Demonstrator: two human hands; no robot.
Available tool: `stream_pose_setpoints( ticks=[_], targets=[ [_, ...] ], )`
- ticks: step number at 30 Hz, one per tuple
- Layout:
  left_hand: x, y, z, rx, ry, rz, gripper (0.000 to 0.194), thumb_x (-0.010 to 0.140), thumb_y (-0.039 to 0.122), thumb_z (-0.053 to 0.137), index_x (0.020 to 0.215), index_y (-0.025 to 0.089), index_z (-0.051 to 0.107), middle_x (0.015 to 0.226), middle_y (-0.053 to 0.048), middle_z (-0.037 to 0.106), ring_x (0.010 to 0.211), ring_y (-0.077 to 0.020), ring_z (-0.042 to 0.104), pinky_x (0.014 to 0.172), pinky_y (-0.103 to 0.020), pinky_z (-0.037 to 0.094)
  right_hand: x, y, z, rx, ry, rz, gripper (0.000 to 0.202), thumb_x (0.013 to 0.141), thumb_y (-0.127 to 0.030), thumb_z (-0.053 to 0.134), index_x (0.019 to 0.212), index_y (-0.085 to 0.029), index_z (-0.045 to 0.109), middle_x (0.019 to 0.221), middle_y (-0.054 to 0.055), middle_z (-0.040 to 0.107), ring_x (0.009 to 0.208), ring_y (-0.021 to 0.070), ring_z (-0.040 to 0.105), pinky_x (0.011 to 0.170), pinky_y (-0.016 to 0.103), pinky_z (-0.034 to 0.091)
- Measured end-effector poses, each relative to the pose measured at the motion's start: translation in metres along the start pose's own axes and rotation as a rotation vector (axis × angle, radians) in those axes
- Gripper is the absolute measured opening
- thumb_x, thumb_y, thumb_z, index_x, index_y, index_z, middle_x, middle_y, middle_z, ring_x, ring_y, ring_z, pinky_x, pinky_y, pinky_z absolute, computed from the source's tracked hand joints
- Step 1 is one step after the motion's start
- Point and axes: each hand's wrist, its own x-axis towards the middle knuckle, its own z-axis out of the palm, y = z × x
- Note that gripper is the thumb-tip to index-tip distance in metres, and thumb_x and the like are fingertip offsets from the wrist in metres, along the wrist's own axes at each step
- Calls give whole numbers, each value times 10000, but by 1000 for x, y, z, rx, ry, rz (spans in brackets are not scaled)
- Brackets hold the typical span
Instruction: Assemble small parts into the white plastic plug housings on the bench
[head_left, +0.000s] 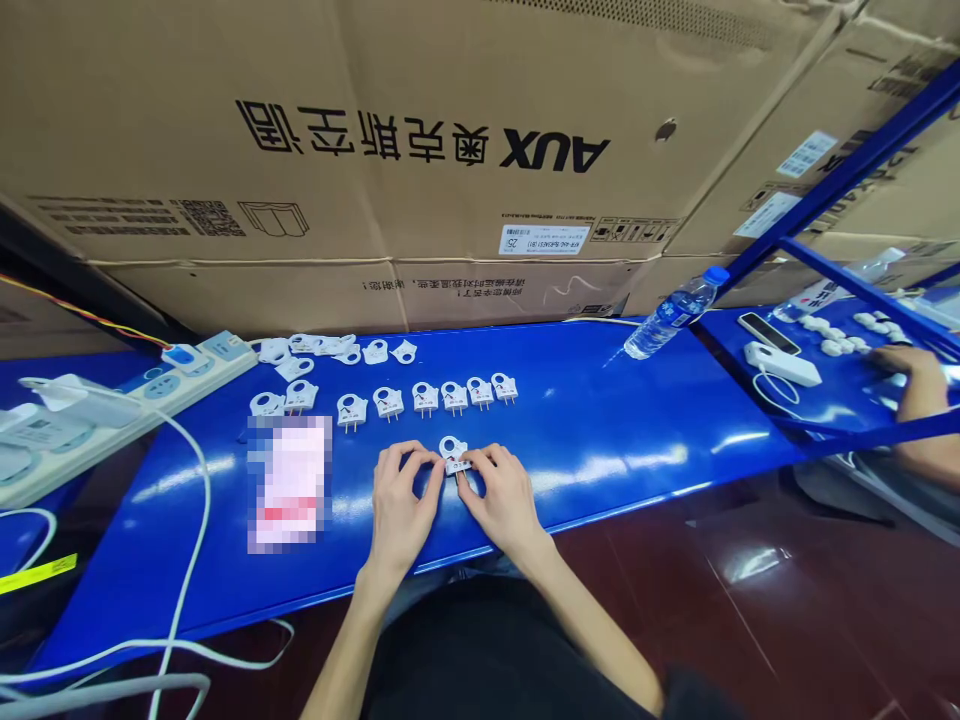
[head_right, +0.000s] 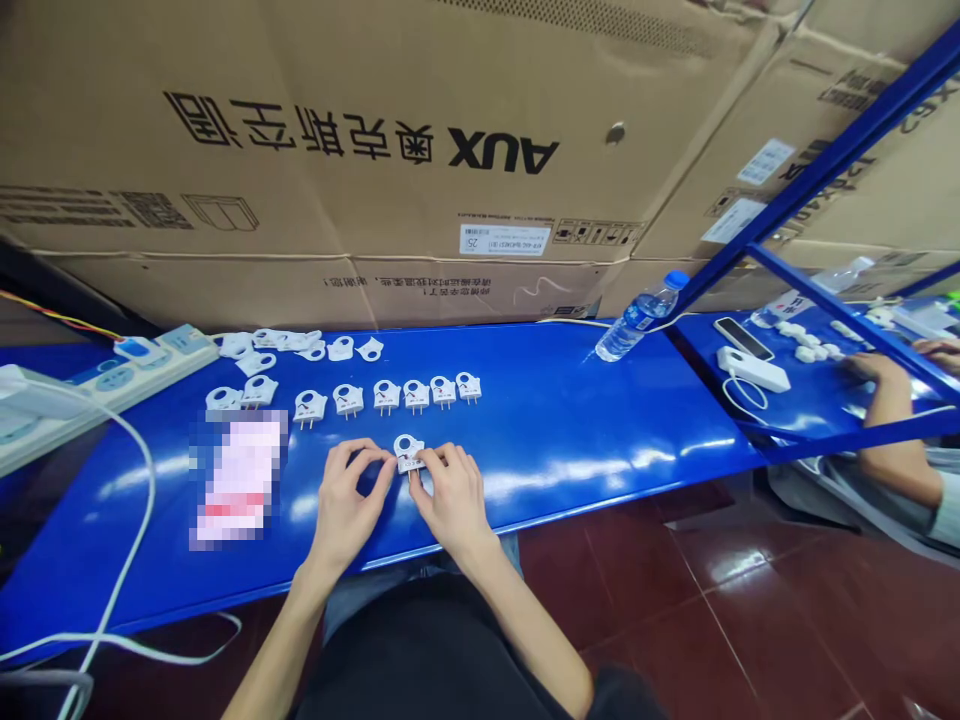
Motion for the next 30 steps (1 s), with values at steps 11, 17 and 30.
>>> stream_pose_setpoints(
  ticks=[11,17,30],
  targets=[
    [-2,-3,1,70,7,-64,217,992,388,549,898,259,697,1055,-74,651,1073,-290,591,989,-484,495,24,54,-48,-61,181,197,214,977,-323,558,1100,-233,709,1021,56,679,858,199,654,803,333,525],
    [-3,-3,2,93,-16,-49,221,995,381,545,917,250,705,1072,-84,654,1084,-300,581,988,-495,485,63,93,-71,-158,158,272,181,923,-311,612,1040,-228,723,997,45,679,810,184,646,666,290,443],
    [-3,-3,1,113,-22,-39,206,1000,356,537,930,244,694,1067,-79,658,1083,-296,584,974,-473,481,88,109,-61,-134,22,248,195,927,-244,634,1091,-199,728,1028,54,686,843,164,661,718,278,472]
  ],
)
